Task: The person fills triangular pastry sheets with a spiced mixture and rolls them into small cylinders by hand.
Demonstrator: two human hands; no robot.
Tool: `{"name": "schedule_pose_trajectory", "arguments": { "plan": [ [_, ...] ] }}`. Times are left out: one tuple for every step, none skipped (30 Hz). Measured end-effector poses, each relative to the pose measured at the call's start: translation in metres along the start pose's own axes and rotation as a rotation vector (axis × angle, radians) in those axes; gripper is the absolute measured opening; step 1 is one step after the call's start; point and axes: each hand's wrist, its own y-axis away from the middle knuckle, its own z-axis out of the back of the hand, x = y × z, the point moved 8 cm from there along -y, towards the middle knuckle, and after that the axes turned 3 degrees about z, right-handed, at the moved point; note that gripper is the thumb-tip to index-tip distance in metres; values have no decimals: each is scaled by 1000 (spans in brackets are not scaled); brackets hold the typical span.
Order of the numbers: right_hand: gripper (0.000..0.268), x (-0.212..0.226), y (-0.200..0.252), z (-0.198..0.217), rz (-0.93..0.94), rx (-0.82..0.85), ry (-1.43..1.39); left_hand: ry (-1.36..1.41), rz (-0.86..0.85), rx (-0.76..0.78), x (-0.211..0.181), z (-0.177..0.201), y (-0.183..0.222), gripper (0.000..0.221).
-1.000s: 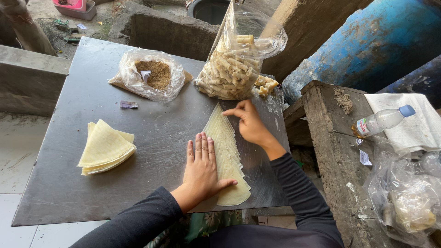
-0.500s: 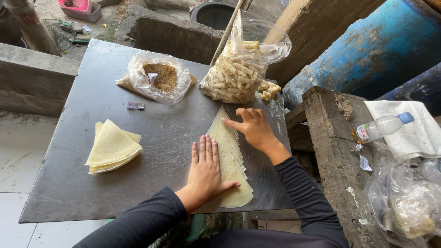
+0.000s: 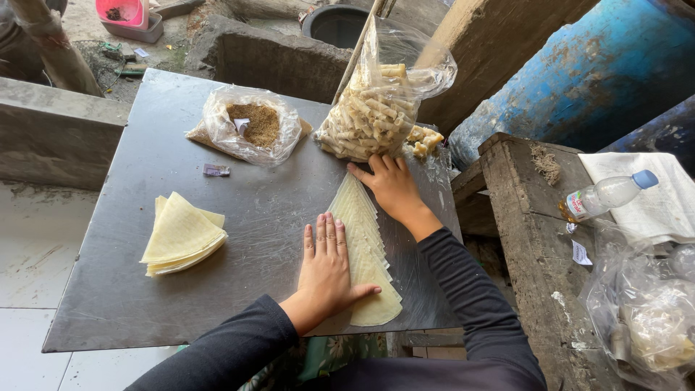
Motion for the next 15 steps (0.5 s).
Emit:
{"name": "schedule_pose_trajectory", "arguments": {
  "plan": [
    [50,0,0,2,-6,0,34,-3,-3,-5,0,0,0,140],
    [46,-1,1,5,-28,6,37,-6,-6,-11,0,1,0,139],
    [43,-2,4,8,-51,13,38,-10,-10,-14,0,2,0,139],
    [40,-2,6,11,-74,20,39,-16,-14,0,0,1,1,139],
    [43,-1,9,17,-76,-13,-7,-18,-17,13,0,0,0,139],
    [47,0,11,23,-78,-46,-54,-20,-19,25,0,-1,0,139],
    [50,2,14,28,-81,-77,-103,-22,-13,20,0,-1,0,139],
    [50,8,14,31,-30,-91,-55,-23,-6,16,0,-2,0,139],
    [50,16,16,32,14,-104,-7,-27,-5,14,0,-3,0,140],
    [51,22,18,33,58,-117,40,-17,-5,-4,0,-2,1,140],
    [47,19,21,33,44,-124,43,-8,-7,-25,0,-1,1,140],
    [43,15,24,32,29,-131,47,2,-9,-46,-1,1,1,140],
    [40,10,27,29,12,-141,53,-6,-9,-34,-1,0,0,139],
    [39,-10,34,22,-118,-113,-44,-14,-10,-22,-1,0,0,139],
    [39,-34,44,13,-245,-84,-144,-22,-8,-8,0,-1,0,138]
  ]
}}
